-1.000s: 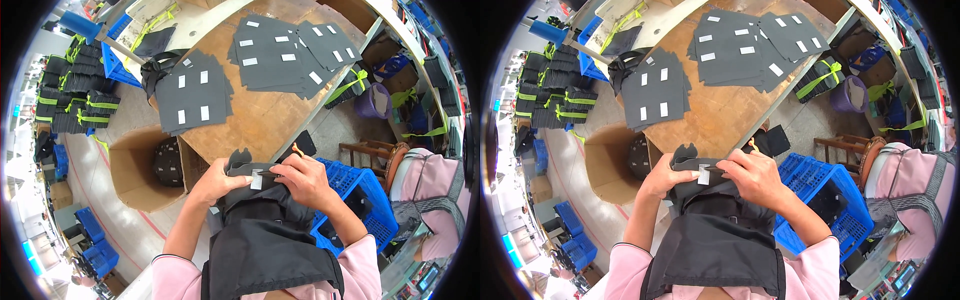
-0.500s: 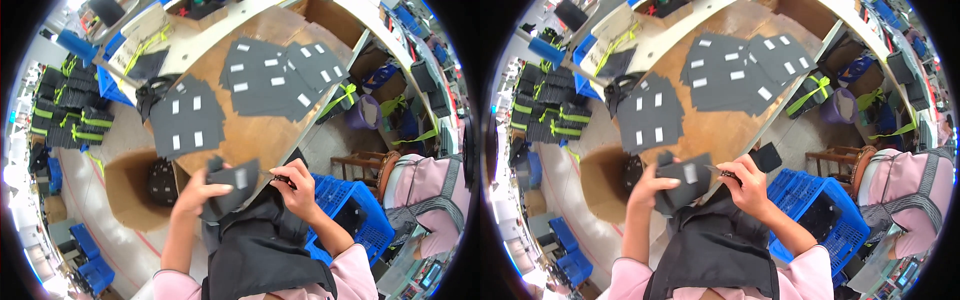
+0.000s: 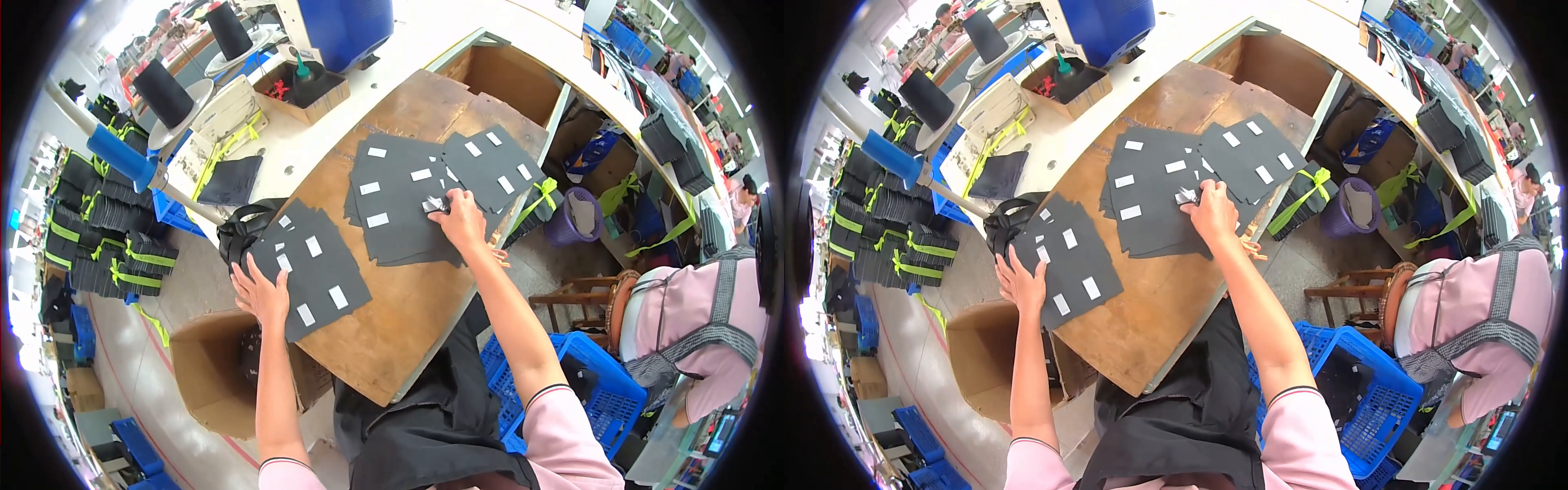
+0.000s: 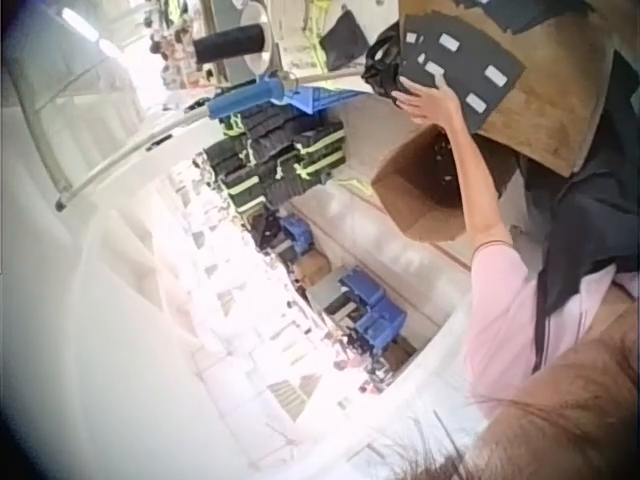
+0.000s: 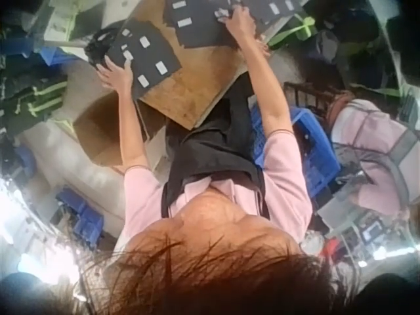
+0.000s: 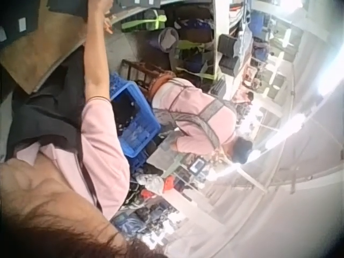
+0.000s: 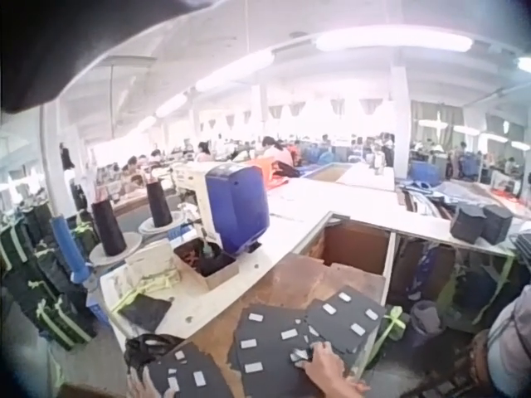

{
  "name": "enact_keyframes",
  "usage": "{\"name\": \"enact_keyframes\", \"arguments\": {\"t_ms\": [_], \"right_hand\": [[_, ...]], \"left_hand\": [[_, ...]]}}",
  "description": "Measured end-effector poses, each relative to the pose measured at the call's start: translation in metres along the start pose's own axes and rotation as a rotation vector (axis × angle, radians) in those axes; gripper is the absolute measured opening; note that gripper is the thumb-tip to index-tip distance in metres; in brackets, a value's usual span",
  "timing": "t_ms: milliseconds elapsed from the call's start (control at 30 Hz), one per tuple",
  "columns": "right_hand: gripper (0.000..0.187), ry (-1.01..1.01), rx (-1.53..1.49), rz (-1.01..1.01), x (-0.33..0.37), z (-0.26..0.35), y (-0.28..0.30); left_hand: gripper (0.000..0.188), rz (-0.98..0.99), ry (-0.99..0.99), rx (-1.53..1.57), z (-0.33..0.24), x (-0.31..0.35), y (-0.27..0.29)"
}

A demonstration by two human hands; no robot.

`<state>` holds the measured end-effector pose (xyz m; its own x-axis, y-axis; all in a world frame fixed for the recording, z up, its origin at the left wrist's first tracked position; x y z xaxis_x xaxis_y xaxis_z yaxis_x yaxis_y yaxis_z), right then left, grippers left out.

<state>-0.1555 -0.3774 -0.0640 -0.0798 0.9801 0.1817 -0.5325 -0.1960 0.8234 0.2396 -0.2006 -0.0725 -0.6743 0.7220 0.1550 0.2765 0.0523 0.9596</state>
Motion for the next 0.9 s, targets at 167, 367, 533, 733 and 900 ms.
{"name": "enact_keyframes", "arguments": {"t_ms": [167,367,533,733,900], "right_hand": [[0.036,-0.017,-0.183,-0.028,-0.007,-0.010,0.003],[0.018,0.442,-0.110,0.010,0.079,0.047,0.051],[0.023,0.625,-0.178,0.358,0.172,0.053,0.064],[0.022,0.491,-0.414,0.536,0.210,0.030,0.031],[0.036,0.509,-0.350,-0.128,0.248,0.033,0.069]], "left_hand": [[0.088,-0.179,-0.237,0.010,-0.057,0.020,0.030],[0.093,-0.056,-0.922,0.391,-0.173,0.101,0.080],[0.081,0.640,-0.941,0.580,-0.198,0.151,0.066],[0.034,1.292,-0.215,1.343,-0.139,0.215,-0.011],[0.029,1.167,-0.127,1.473,-0.118,0.230,-0.025]]}}
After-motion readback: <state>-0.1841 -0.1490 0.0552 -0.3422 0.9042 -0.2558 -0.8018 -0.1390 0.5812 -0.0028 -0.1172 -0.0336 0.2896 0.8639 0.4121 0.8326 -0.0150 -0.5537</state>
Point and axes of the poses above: each hand's wrist, its own x-axis away from the middle knuckle, its own y-axis out of the back of the hand, z = x × y, the point moved 10 cm from there along -x, towards the middle knuckle, and after that the axes turned 13 degrees about z, right-handed, at the moved point
